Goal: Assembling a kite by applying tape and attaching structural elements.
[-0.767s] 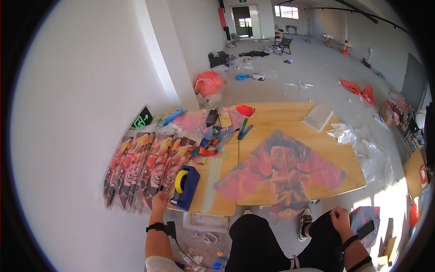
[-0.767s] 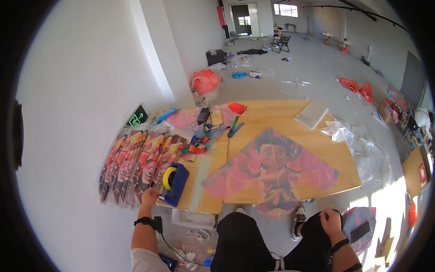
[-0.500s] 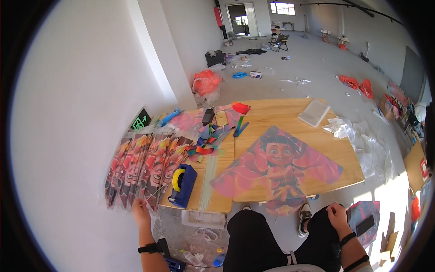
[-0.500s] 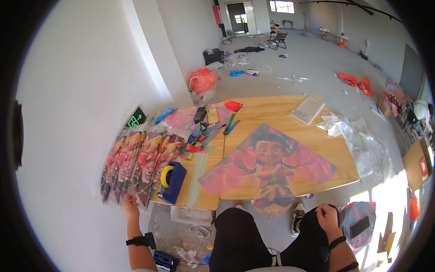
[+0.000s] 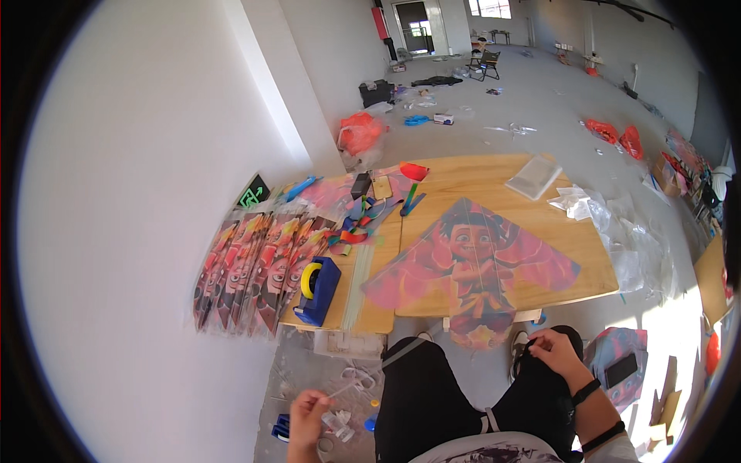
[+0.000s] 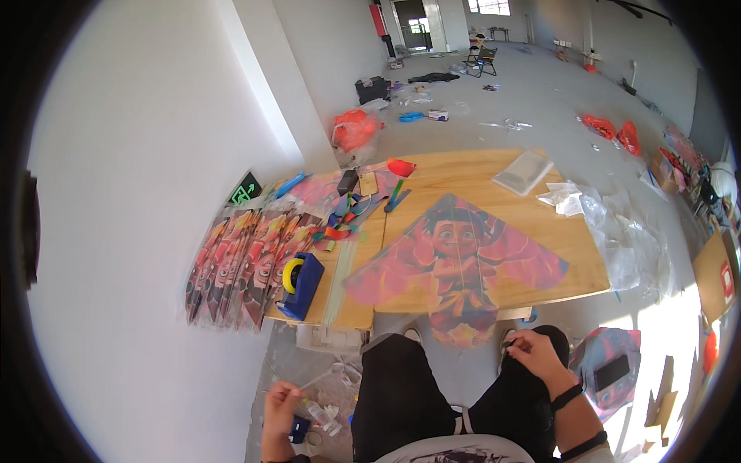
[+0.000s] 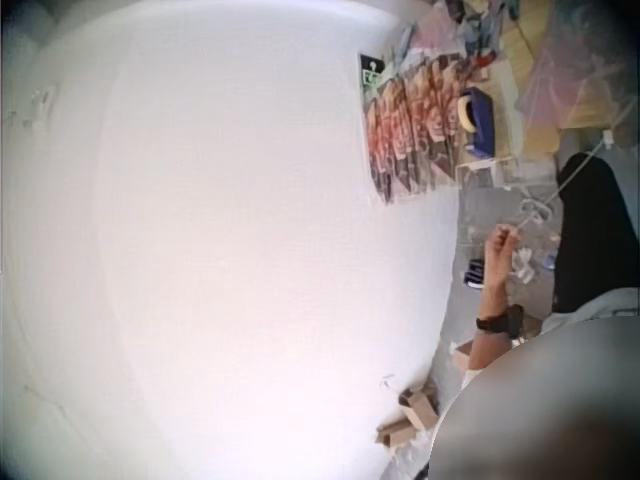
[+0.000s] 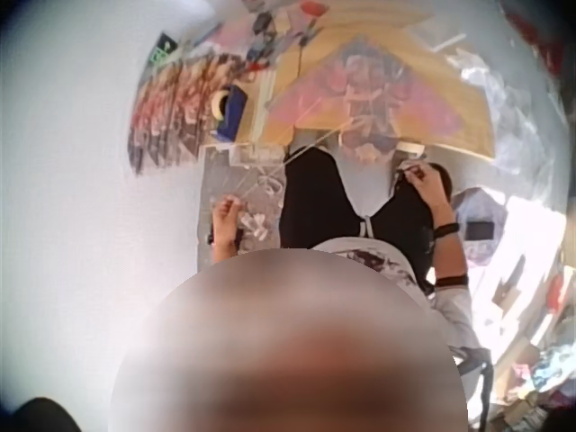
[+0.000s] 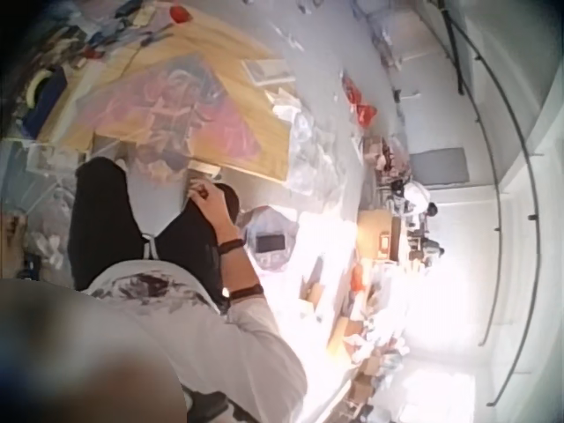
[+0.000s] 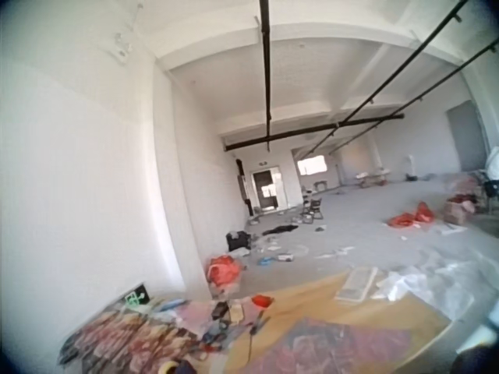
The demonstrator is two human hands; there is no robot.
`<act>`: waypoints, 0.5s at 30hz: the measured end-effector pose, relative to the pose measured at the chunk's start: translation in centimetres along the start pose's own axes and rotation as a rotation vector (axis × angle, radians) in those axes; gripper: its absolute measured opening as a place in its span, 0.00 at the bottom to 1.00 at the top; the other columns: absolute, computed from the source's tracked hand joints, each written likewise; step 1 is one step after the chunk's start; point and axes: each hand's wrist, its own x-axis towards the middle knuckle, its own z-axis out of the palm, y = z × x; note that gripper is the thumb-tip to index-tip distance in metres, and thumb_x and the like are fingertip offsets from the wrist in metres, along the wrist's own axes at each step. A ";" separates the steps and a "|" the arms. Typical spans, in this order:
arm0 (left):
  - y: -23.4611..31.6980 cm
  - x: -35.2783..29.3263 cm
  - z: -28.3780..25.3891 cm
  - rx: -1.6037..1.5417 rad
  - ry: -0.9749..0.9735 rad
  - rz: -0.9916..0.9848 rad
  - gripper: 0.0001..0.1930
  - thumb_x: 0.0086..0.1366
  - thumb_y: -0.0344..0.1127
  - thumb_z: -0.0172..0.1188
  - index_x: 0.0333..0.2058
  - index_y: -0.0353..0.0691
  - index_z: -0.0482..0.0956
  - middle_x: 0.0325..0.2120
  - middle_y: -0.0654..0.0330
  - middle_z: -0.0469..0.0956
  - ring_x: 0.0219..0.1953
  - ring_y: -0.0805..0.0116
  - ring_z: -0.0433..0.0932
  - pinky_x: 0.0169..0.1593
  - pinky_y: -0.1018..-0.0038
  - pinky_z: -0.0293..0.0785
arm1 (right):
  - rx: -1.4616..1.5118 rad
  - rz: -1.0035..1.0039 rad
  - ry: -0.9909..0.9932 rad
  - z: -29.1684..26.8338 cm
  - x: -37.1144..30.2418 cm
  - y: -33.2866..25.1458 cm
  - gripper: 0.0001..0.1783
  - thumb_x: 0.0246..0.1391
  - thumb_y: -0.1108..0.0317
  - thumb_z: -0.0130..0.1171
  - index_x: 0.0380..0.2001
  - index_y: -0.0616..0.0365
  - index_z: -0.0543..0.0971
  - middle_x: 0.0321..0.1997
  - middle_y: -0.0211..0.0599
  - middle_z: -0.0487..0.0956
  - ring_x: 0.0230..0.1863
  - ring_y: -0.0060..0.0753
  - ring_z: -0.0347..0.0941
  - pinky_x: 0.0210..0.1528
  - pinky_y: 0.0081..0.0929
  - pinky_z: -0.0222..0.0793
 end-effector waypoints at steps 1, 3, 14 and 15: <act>-0.4 -0.2 2.4 -0.008 -0.087 -0.059 0.02 0.69 0.28 0.60 0.35 0.38 0.78 0.31 0.65 0.82 0.32 0.81 0.73 0.39 0.82 0.67 | 0.127 0.012 -0.166 0.6 -0.4 -1.8 0.19 0.55 0.78 0.66 0.51 0.59 0.80 0.33 0.33 0.83 0.34 0.26 0.80 0.41 0.24 0.76; -0.9 -0.2 6.8 -0.020 -0.263 -0.109 0.03 0.70 0.28 0.59 0.35 0.37 0.78 0.32 0.65 0.82 0.33 0.81 0.74 0.40 0.82 0.68 | 0.322 0.011 -0.332 1.5 -1.6 -4.5 0.25 0.56 0.78 0.65 0.58 0.57 0.75 0.36 0.35 0.83 0.37 0.28 0.81 0.44 0.24 0.76; 0.1 0.5 19.0 0.104 -0.633 -0.043 0.05 0.72 0.31 0.58 0.39 0.35 0.77 0.34 0.63 0.83 0.38 0.79 0.79 0.46 0.80 0.74 | 0.912 0.018 -0.266 2.8 -5.2 -2.6 0.15 0.66 0.71 0.54 0.54 0.62 0.74 0.39 0.43 0.82 0.41 0.36 0.82 0.44 0.28 0.77; 0.0 0.5 19.2 0.145 -0.636 -0.013 0.05 0.72 0.31 0.59 0.39 0.35 0.77 0.34 0.63 0.84 0.37 0.79 0.80 0.45 0.81 0.74 | 0.886 0.040 -0.354 2.5 -5.7 -1.6 0.13 0.67 0.72 0.54 0.52 0.62 0.75 0.41 0.44 0.83 0.40 0.36 0.83 0.41 0.28 0.77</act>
